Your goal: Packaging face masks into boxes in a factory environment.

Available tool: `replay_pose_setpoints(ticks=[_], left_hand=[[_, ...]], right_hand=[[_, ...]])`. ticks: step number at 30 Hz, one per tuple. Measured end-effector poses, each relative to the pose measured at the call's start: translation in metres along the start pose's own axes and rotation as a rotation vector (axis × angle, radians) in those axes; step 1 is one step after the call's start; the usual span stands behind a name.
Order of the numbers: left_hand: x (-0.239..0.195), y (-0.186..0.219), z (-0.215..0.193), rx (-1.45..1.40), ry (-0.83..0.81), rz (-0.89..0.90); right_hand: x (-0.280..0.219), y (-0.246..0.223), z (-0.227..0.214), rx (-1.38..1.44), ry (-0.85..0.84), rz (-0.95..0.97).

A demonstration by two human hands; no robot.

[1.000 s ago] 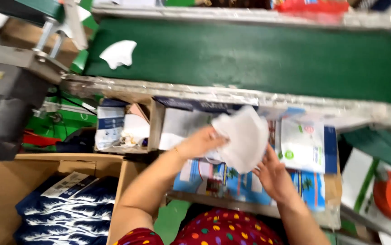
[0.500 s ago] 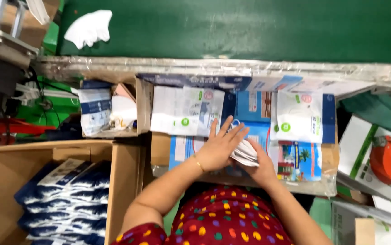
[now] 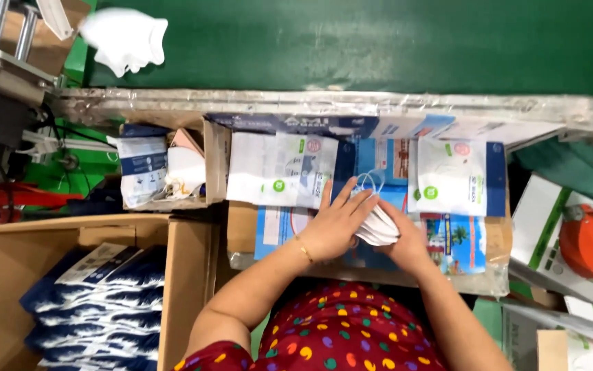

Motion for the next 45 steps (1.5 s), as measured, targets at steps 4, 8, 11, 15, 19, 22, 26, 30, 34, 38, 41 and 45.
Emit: replay_pose_setpoints(ticks=[4, 8, 11, 15, 19, 22, 26, 30, 34, 38, 41, 45], left_hand=[[0.000, 0.018, 0.012, -0.228, -0.065, 0.151], [0.008, -0.035, 0.005, -0.495, 0.249, 0.109], [0.015, -0.055, -0.006, -0.027, 0.506, -0.283], [0.028, -0.095, 0.041, 0.246, 0.379, -0.379], [0.032, -0.098, 0.044, 0.226, 0.455, -0.349], [0.038, -0.121, 0.043, 0.112, 0.479, -0.507], [0.031, -0.122, 0.020, -0.044, 0.474, -0.557], [0.014, -0.056, -0.008, -0.456, 0.600, -0.088], [0.004, -0.049, 0.002, -0.563, 0.673, -0.153], [0.001, -0.027, 0.008, -0.299, 0.511, 0.120], [-0.002, -0.043, 0.013, -0.666, 0.500, -0.251], [0.019, 0.006, -0.071, -0.725, 0.572, 0.031]], right_hand=[[-0.004, 0.027, 0.005, 0.127, -0.157, 0.185], [-0.017, -0.026, -0.072, -0.281, -0.102, -0.238], [-0.050, 0.037, -0.085, -0.187, -0.360, -0.021], [-0.050, 0.096, -0.085, -0.036, -0.197, 0.127], [-0.020, -0.032, -0.069, -0.441, 0.084, 0.089], [-0.014, -0.030, -0.037, -0.537, 0.103, -0.294], [-0.013, -0.043, -0.025, -0.930, -0.047, -0.242], [0.017, -0.049, -0.030, 0.108, -0.118, 0.200], [0.043, -0.011, -0.016, -0.026, 0.045, 0.276], [0.042, -0.006, -0.022, -0.526, 0.176, 0.342], [0.028, -0.008, -0.018, -0.244, 0.181, 0.127], [0.017, 0.006, -0.010, 0.103, -0.209, 0.245]])
Point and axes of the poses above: each hand's wrist, its own x-axis towards the middle knuckle, its own z-axis out of the palm, y = z × x, the point moved 4 cm from there along x, towards the middle knuckle, and after that the axes turned 15 degrees about -x, right-handed, at the moved point
